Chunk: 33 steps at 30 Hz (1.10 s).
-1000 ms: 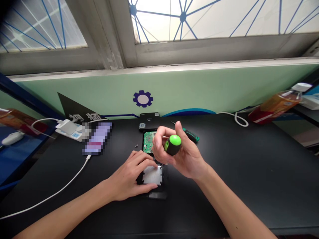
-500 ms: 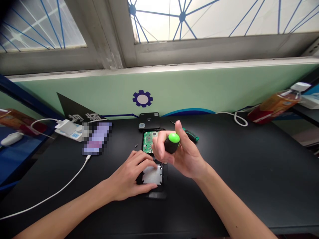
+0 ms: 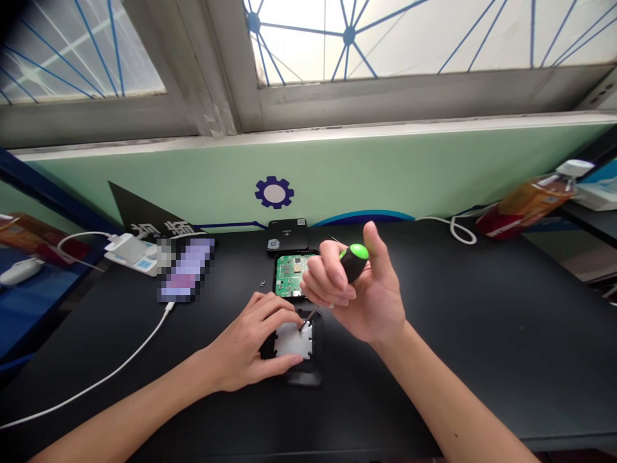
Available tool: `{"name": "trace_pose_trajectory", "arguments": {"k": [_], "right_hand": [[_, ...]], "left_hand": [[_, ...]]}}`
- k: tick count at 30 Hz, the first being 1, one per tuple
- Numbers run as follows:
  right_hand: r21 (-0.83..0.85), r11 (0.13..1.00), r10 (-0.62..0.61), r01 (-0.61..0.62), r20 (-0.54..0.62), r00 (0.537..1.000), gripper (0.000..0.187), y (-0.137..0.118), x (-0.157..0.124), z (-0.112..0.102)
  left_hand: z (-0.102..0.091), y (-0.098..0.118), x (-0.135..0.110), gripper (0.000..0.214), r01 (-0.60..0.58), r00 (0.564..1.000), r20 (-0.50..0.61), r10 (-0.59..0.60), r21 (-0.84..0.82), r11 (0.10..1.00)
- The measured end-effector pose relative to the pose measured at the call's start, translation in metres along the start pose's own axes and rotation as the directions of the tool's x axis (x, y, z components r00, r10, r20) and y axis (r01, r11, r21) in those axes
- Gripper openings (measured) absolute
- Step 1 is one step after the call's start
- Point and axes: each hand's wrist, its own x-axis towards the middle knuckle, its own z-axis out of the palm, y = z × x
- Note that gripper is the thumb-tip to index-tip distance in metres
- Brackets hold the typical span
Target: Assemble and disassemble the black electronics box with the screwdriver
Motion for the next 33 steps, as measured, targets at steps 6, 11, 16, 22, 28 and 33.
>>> {"name": "trace_pose_trajectory", "arguments": {"k": [6, 11, 16, 22, 28, 33], "right_hand": [[0.096, 0.995, 0.001, 0.006, -0.068, 0.998, 0.079, -0.002, 0.0, 0.002], [0.156, 0.988, 0.016, 0.005, -0.133, 0.991, 0.077, -0.003, -0.001, 0.003], [0.191, 0.979, -0.028, 0.065, -0.189, 0.982, 0.078, -0.003, -0.001, 0.001], [0.266, 0.955, -0.066, 0.132, -0.245, 0.967, 0.077, -0.003, -0.001, -0.003], [0.254, 0.964, -0.02, 0.075, -0.211, 0.977, 0.076, -0.001, -0.001, 0.0], [0.233, 0.971, -0.013, 0.059, -0.193, 0.981, 0.076, 0.0, 0.0, 0.003]], "left_hand": [[0.002, -0.002, 0.0, 0.011, -0.05, 0.996, -0.074, 0.055, 0.071, 0.996], [0.0, -0.002, 0.002, 0.01, -0.089, 0.99, -0.104, 0.099, 0.098, 0.991], [-0.005, -0.006, 0.002, 0.016, -0.109, 0.982, -0.138, 0.131, 0.156, 0.982], [-0.008, -0.011, 0.003, 0.02, -0.118, 0.947, -0.267, 0.177, 0.224, 0.968], [-0.011, -0.021, 0.002, 0.019, 0.14, 0.872, -0.489, 0.009, 0.267, 0.953], [-0.015, -0.033, 0.0, 0.022, 0.229, 0.843, -0.537, -0.038, 0.293, 0.928]]}}
